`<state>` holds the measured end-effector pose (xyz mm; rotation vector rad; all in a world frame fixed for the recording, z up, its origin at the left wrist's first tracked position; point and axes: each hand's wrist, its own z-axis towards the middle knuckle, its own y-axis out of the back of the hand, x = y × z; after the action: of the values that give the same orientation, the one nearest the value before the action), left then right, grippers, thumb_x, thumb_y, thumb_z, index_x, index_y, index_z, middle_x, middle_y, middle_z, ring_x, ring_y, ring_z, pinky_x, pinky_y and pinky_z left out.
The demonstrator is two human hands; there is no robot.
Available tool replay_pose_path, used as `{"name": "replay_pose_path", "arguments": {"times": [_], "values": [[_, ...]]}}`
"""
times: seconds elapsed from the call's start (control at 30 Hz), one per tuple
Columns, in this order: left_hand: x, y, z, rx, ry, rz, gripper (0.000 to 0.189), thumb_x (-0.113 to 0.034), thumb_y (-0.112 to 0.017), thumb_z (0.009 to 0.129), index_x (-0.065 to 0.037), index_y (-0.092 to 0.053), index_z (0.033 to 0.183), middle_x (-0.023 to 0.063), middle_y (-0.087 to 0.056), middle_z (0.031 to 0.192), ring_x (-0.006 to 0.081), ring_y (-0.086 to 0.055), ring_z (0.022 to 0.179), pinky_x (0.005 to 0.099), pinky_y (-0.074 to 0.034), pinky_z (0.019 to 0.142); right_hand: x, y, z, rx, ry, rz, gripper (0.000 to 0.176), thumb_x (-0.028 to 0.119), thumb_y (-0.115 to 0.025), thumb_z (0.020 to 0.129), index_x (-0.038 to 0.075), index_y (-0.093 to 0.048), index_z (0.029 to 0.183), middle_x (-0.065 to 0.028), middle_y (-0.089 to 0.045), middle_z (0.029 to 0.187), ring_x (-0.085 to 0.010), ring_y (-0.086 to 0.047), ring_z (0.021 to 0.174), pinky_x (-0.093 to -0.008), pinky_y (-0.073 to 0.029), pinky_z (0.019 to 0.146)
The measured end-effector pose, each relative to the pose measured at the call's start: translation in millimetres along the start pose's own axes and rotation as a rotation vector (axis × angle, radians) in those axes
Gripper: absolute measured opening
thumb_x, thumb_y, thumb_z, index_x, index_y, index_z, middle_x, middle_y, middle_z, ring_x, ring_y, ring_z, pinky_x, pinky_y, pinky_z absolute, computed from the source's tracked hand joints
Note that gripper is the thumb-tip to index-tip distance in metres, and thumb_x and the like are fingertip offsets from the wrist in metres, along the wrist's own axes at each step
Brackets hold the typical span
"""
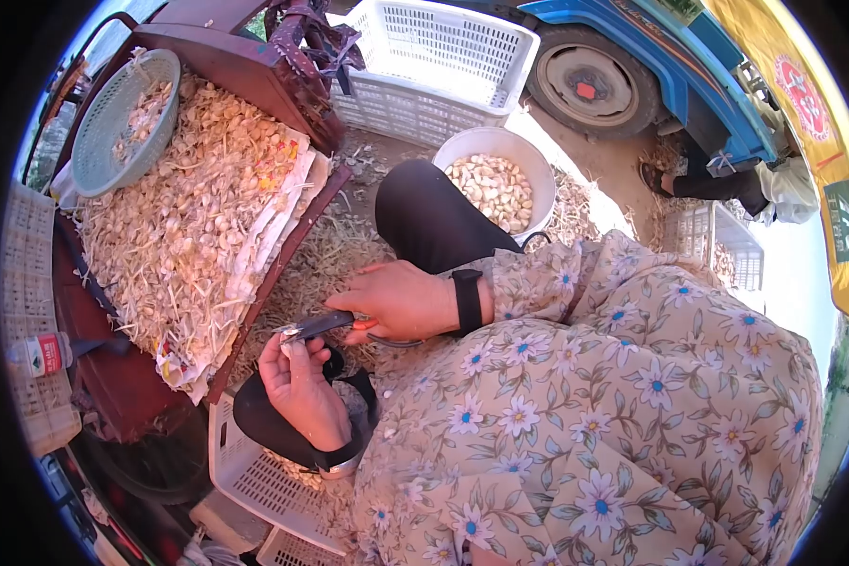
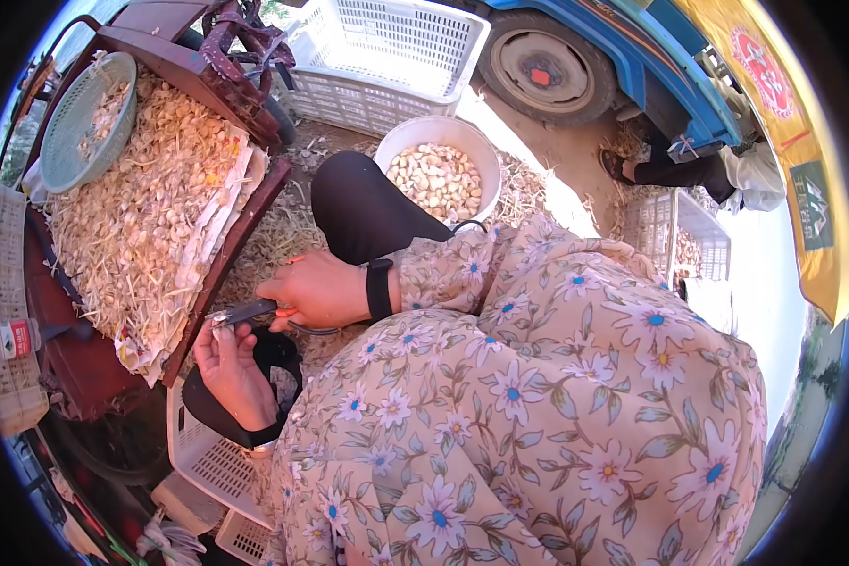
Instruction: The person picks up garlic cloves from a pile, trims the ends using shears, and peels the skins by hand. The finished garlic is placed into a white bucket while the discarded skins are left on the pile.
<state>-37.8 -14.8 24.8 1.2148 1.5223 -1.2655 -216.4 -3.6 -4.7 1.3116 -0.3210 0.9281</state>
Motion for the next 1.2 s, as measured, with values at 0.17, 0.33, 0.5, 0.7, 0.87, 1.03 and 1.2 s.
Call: {"name": "replay_pose_path", "arguments": {"times": [0.17, 0.33, 0.5, 0.7, 0.87, 1.03, 1.2], "values": [[9.6, 11.8, 2.0, 0.017, -0.021, -0.047, 0.013, -0.004, -0.052, 0.088, -0.003, -0.047, 0.1, 0.0079, -0.057, 0.091, 0.0133, -0.059, 0.074, 0.0218, -0.048, 0.063, -0.3, -0.4, -2.3, 0.164, -0.071, 0.202, 0.033, 0.037, -0.064, 0.077, 0.008, -0.054, 0.09, -0.0096, -0.058, 0.068, -0.0333, -0.058, 0.069, -0.0418, -0.043, 0.058], [14.7, 19.9, 1.0, 0.016, -0.04, -0.042, 0.013, -0.002, -0.053, 0.086, -0.004, -0.047, 0.097, 0.0083, -0.058, 0.087, 0.0141, -0.06, 0.073, 0.0216, -0.049, 0.061, 8.1, 6.0, -2.1, 0.234, -0.124, 0.351, 0.033, 0.039, -0.064, 0.077, 0.008, -0.055, 0.084, -0.0111, -0.057, 0.062, -0.0343, -0.057, 0.063, -0.0416, -0.041, 0.054], [9.6, 21.9, -2.7, -0.007, -0.017, 0.02, 0.013, 0.0, -0.054, 0.086, -0.004, -0.047, 0.096, 0.0084, -0.058, 0.085, 0.0142, -0.06, 0.069, 0.0218, -0.049, 0.06, 10.5, 6.2, -2.4, 0.208, -0.117, 0.266, 0.032, 0.04, -0.065, 0.075, 0.008, -0.058, 0.076, -0.0117, -0.057, 0.059, -0.034, -0.058, 0.061, -0.0427, -0.042, 0.054], [3.7, 25.0, -6.3, -0.02, 0.006, 0.039, 0.012, -0.001, -0.053, 0.085, -0.005, -0.046, 0.094, 0.0091, -0.059, 0.084, 0.013, -0.058, 0.066, 0.0216, -0.047, 0.057, 9.8, 6.6, 0.8, 0.262, -0.047, 0.208, 0.034, 0.041, -0.064, 0.077, 0.008, -0.056, 0.081, -0.0116, -0.056, 0.061, -0.0333, -0.057, 0.061, -0.0405, -0.042, 0.052], [0.8, 27.0, -10.8, -0.025, 0.005, 0.006, 0.009, -0.001, -0.054, 0.085, -0.003, -0.047, 0.09, 0.0095, -0.059, 0.081, 0.0122, -0.056, 0.059, 0.0211, -0.044, 0.052, 5.4, 1.5, 0.2, 0.352, -0.011, 0.414, 0.033, 0.04, -0.064, 0.079, 0.008, -0.06, 0.09, -0.0101, -0.056, 0.061, -0.027, -0.053, 0.054, -0.0332, -0.042, 0.05], [-5.1, 35.6, -25.7, -0.002, 0.066, 0.032, 0.011, -0.003, -0.054, 0.085, -0.004, -0.048, 0.094, 0.0116, -0.06, 0.082, 0.011, -0.055, 0.059, 0.0206, -0.044, 0.055, 3.1, 11.6, 9.9, 0.37, -0.439, 0.963, 0.041, 0.045, -0.059, 0.083, 0.006, -0.06, 0.095, -0.0019, -0.058, 0.063, -0.0057, -0.047, 0.048, -0.0209, -0.035, 0.039], [-27.0, 105.4, -41.0, -0.195, 0.067, 0.061, 0.025, -0.008, -0.056, 0.087, -0.001, -0.05, 0.11, 0.0113, -0.06, 0.089, 0.0107, -0.055, 0.066, 0.019, -0.046, 0.059, -24.4, 17.5, 19.2, 0.227, -0.577, 0.952, 0.04, 0.039, -0.059, 0.084, 0.005, -0.057, 0.106, -0.0025, -0.058, 0.066, -0.0045, -0.044, 0.045, -0.0202, -0.033, 0.039]]}}
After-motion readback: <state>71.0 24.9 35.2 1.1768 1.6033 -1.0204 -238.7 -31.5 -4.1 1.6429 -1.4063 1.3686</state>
